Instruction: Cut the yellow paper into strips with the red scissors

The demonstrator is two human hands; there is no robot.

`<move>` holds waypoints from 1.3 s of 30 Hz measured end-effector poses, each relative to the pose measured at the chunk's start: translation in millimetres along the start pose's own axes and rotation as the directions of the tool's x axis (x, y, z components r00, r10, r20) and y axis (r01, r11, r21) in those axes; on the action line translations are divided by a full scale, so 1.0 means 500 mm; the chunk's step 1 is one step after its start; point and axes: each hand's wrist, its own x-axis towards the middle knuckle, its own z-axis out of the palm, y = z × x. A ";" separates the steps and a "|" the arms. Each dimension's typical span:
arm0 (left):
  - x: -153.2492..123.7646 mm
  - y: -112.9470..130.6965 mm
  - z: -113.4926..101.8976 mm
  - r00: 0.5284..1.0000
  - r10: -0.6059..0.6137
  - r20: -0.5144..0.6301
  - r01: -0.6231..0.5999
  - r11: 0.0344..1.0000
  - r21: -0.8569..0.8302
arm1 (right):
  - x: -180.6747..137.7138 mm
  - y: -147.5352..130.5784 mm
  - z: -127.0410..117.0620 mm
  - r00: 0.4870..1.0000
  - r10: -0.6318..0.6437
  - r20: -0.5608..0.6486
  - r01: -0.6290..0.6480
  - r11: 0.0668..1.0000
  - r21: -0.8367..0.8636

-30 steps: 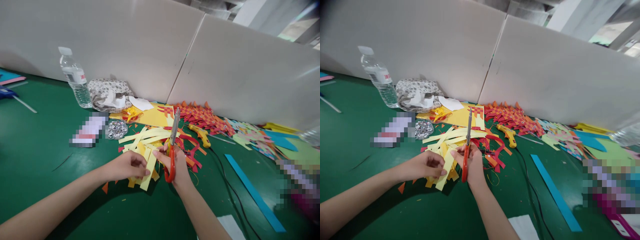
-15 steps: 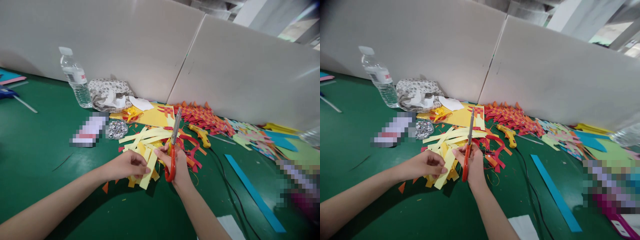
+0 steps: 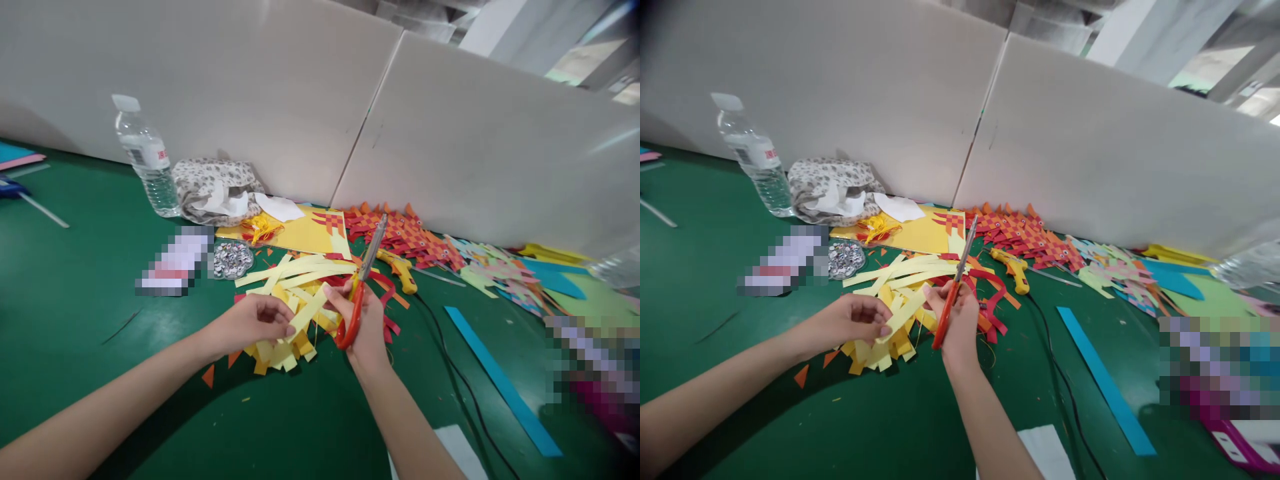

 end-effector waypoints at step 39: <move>-0.013 0.013 -0.028 0.986 0.115 0.119 -0.143 0.952 0.269 | 0.002 -0.016 -0.006 0.980 0.022 0.196 0.018 0.980 -0.199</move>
